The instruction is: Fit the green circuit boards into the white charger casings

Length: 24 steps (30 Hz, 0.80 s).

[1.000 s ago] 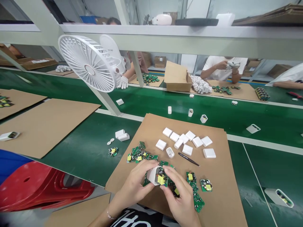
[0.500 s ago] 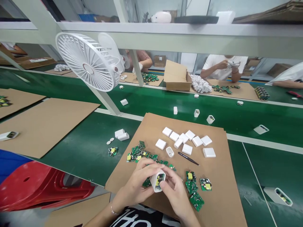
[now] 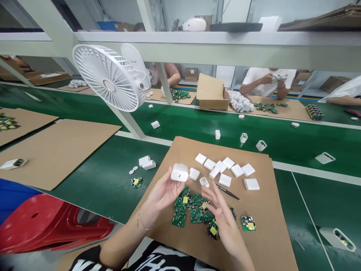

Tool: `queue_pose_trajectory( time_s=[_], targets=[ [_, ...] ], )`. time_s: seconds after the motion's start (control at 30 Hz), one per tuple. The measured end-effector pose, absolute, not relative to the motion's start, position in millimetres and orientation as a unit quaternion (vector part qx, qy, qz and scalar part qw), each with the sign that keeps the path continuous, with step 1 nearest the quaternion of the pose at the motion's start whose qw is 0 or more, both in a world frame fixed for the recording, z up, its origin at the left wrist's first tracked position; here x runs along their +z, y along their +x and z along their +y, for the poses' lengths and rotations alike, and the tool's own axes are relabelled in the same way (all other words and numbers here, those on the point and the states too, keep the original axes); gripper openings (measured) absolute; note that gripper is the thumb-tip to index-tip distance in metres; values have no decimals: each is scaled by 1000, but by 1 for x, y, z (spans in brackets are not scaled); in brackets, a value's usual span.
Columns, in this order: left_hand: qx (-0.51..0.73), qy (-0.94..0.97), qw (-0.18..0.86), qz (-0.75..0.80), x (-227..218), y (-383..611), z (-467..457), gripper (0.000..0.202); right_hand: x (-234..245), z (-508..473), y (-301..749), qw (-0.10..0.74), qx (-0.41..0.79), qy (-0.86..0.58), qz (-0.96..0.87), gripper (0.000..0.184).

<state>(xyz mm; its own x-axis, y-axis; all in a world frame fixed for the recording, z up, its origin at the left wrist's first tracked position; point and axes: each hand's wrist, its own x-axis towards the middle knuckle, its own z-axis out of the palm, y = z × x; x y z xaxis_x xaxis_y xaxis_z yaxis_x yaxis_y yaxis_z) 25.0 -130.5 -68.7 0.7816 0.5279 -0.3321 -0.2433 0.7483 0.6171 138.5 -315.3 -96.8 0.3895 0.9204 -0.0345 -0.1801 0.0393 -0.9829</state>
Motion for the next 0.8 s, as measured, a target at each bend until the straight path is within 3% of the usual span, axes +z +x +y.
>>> queue_pose_trajectory(
  time_s=[0.1, 0.2, 0.3, 0.4, 0.6, 0.8],
  targets=[
    [187, 138, 932, 278, -59, 36, -125, 28, -96, -320, 147, 617, 398, -586, -343, 57],
    [172, 144, 934, 278, -61, 37, -123, 28, -93, -320, 164, 550, 387, -640, -371, 54],
    [198, 323, 882, 281, -74, 46, -104, 31, -86, -300, 203, 388, 321, -764, -403, 52],
    [267, 547, 737, 293, -91, 78, -59, 36, -82, -252, 261, 266, 214, -858, -384, 46],
    [303, 682, 589, 311, -103, 166, 37, 37, -87, -142, 348, 230, 74, -922, -303, 43],
    [268, 757, 532, 269, -106, 192, 52, 38, -94, -111, 358, 264, 43, -916, -300, 31]
  ],
)
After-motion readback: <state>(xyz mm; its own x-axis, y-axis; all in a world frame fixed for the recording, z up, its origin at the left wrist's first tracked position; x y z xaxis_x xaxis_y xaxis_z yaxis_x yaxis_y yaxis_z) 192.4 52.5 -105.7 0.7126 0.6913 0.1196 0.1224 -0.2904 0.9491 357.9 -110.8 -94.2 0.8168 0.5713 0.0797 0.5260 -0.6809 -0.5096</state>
